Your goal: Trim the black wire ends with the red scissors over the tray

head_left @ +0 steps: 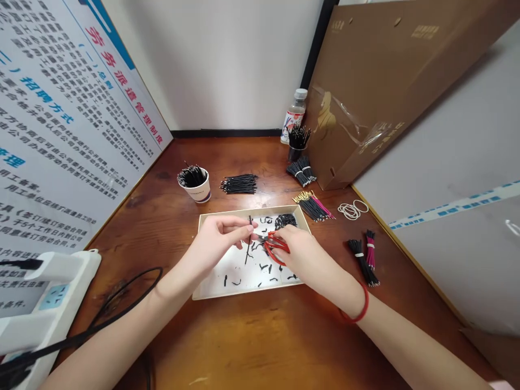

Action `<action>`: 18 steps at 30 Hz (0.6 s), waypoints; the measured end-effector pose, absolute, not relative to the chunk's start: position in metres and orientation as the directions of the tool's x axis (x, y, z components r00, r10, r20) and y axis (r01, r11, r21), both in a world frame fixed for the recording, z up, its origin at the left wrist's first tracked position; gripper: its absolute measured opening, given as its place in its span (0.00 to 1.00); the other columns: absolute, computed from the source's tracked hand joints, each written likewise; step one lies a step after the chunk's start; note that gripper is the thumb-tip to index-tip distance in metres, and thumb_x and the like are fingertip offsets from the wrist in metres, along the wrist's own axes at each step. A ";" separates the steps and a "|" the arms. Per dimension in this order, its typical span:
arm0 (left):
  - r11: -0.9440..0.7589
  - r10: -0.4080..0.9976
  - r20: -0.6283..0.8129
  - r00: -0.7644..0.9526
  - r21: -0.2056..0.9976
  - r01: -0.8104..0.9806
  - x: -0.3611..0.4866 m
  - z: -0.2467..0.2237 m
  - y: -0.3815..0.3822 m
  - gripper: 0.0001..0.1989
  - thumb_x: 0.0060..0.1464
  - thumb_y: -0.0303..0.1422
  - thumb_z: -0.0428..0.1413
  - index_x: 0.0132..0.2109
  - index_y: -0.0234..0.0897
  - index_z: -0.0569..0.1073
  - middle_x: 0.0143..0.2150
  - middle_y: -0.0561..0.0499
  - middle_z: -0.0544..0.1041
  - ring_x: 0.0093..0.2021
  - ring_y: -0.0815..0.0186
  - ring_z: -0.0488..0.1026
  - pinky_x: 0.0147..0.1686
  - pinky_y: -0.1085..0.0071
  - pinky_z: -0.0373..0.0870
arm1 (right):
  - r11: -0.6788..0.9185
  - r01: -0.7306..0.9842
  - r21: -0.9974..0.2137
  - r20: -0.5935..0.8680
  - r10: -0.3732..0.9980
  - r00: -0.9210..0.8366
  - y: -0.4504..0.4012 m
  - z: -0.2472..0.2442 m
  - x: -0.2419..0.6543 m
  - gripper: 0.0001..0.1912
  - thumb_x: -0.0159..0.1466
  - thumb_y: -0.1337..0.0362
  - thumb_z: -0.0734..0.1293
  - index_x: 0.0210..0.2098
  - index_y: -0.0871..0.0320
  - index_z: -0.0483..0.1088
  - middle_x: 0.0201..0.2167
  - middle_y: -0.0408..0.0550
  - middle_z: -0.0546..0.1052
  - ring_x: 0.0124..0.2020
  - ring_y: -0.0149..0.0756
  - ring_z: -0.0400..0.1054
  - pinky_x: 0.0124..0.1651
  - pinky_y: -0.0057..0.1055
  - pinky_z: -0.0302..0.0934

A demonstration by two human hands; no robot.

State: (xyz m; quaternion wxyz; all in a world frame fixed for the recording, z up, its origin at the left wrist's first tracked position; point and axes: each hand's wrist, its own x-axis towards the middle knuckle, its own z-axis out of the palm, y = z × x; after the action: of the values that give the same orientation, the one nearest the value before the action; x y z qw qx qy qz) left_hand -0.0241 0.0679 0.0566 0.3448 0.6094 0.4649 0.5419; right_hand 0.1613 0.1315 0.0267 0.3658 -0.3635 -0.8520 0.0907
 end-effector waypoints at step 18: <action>-0.452 0.844 0.536 0.001 0.711 0.539 0.000 0.063 0.016 0.10 0.56 0.36 0.58 0.33 0.36 0.80 0.31 0.50 0.82 0.30 0.67 0.75 0.28 0.75 0.70 | 0.471 -0.192 -0.861 0.502 0.730 -0.463 0.080 0.037 0.160 0.12 0.61 0.55 0.69 0.29 0.58 0.71 0.24 0.43 0.74 0.28 0.30 0.68 0.32 0.30 0.63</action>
State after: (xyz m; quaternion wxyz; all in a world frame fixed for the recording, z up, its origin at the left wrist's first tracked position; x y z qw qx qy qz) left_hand 0.0002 0.0162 0.0627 0.1533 0.6906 0.5007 0.4990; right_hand 0.1596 0.0802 0.0374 0.4821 -0.1896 -0.7091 0.4783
